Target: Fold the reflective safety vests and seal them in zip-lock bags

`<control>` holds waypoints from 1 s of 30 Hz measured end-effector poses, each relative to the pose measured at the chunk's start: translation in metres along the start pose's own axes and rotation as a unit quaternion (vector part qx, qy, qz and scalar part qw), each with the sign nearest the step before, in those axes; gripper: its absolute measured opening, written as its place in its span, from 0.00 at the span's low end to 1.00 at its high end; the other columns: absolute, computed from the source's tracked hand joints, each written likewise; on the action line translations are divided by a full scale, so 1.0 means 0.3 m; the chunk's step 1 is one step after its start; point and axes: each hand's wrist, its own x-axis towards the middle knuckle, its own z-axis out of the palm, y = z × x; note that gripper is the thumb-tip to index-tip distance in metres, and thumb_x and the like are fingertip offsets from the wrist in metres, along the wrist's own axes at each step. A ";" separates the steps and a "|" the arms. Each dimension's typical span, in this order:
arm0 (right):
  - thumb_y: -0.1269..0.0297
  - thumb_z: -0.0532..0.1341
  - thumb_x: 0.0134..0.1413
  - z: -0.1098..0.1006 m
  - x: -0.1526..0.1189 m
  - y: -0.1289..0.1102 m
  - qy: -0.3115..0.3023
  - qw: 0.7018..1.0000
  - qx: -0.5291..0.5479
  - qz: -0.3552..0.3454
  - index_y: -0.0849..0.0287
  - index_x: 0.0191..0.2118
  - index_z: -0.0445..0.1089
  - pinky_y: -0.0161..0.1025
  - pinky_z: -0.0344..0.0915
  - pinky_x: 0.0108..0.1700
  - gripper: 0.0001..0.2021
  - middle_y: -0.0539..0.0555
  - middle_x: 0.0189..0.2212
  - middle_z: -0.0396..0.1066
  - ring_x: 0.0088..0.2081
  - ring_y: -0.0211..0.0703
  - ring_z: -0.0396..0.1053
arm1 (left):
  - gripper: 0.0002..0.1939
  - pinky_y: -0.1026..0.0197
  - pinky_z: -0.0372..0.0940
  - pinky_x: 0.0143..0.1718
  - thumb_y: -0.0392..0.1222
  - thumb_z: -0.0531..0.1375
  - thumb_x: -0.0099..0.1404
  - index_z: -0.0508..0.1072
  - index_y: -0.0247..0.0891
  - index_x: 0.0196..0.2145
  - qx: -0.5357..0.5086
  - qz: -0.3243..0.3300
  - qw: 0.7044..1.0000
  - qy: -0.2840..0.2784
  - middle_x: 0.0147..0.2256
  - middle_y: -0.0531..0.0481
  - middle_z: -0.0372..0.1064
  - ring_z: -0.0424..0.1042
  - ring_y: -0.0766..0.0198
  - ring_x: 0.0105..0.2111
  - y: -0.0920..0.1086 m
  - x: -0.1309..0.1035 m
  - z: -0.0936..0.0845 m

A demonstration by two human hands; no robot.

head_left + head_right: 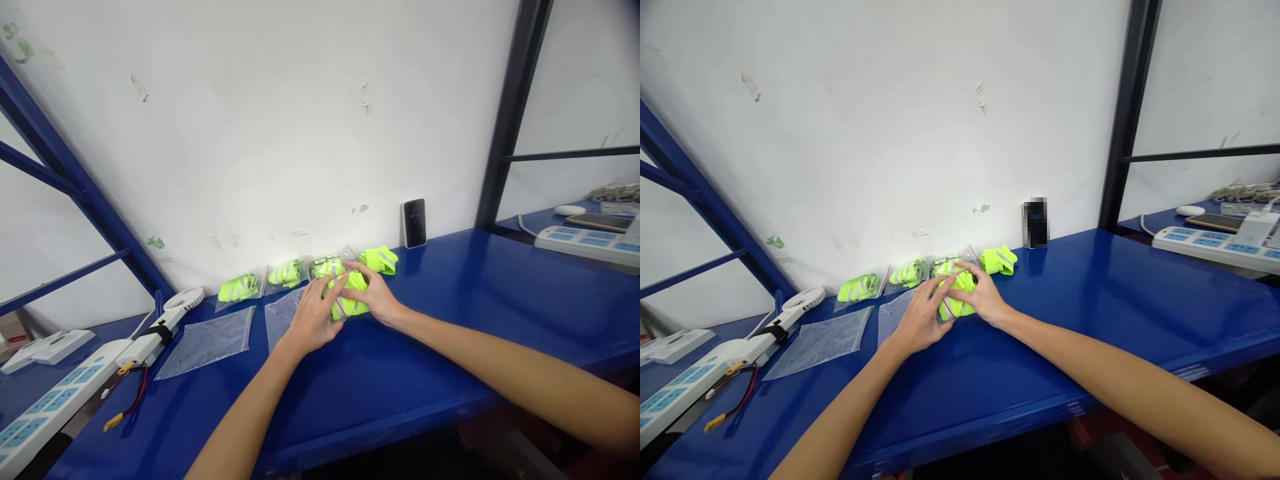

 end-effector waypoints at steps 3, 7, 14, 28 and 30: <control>0.61 0.71 0.42 0.000 0.001 -0.003 -0.055 0.998 0.025 0.016 0.56 0.44 0.70 0.48 0.59 0.58 0.20 0.55 0.51 0.72 0.54 0.53 0.67 | 0.48 0.42 0.51 0.63 0.36 0.63 0.55 0.43 0.43 0.68 -0.019 -0.016 1.000 -0.015 0.59 0.38 0.57 0.57 0.49 0.61 -0.003 -0.005 0.001; 0.62 0.69 0.42 0.002 0.006 0.006 -0.056 0.997 -0.014 0.042 0.58 0.42 0.69 0.46 0.62 0.51 0.19 0.52 0.42 0.73 0.47 0.51 0.69 | 0.52 0.33 0.40 0.64 0.40 0.64 0.55 0.37 0.44 0.69 -0.014 -0.051 0.998 -0.042 0.61 0.39 0.58 0.56 0.47 0.63 0.003 -0.007 0.015; 0.65 0.66 0.44 0.001 0.010 -0.006 -0.047 0.995 -0.084 -0.018 0.58 0.40 0.68 0.45 0.59 0.53 0.14 0.51 0.40 0.71 0.46 0.49 0.68 | 0.51 0.35 0.45 0.64 0.44 0.65 0.58 0.38 0.44 0.69 0.000 -0.055 0.997 -0.050 0.64 0.36 0.54 0.54 0.49 0.65 0.009 -0.006 0.024; 0.67 0.65 0.43 0.010 0.006 -0.011 -0.062 0.995 -0.070 0.017 0.58 0.38 0.70 0.45 0.60 0.52 0.13 0.51 0.39 0.72 0.44 0.49 0.69 | 0.59 0.35 0.49 0.61 0.61 0.68 0.50 0.39 0.48 0.69 0.042 -0.126 0.989 -0.069 0.65 0.36 0.52 0.54 0.40 0.64 0.008 -0.005 0.000; 0.67 0.65 0.42 0.012 0.008 -0.013 -0.045 0.996 -0.069 0.032 0.58 0.37 0.70 0.45 0.60 0.51 0.12 0.50 0.38 0.72 0.43 0.48 0.69 | 0.60 0.35 0.51 0.59 0.64 0.67 0.49 0.37 0.48 0.69 0.036 -0.166 0.982 -0.081 0.58 0.37 0.63 0.62 0.42 0.59 0.009 -0.002 -0.005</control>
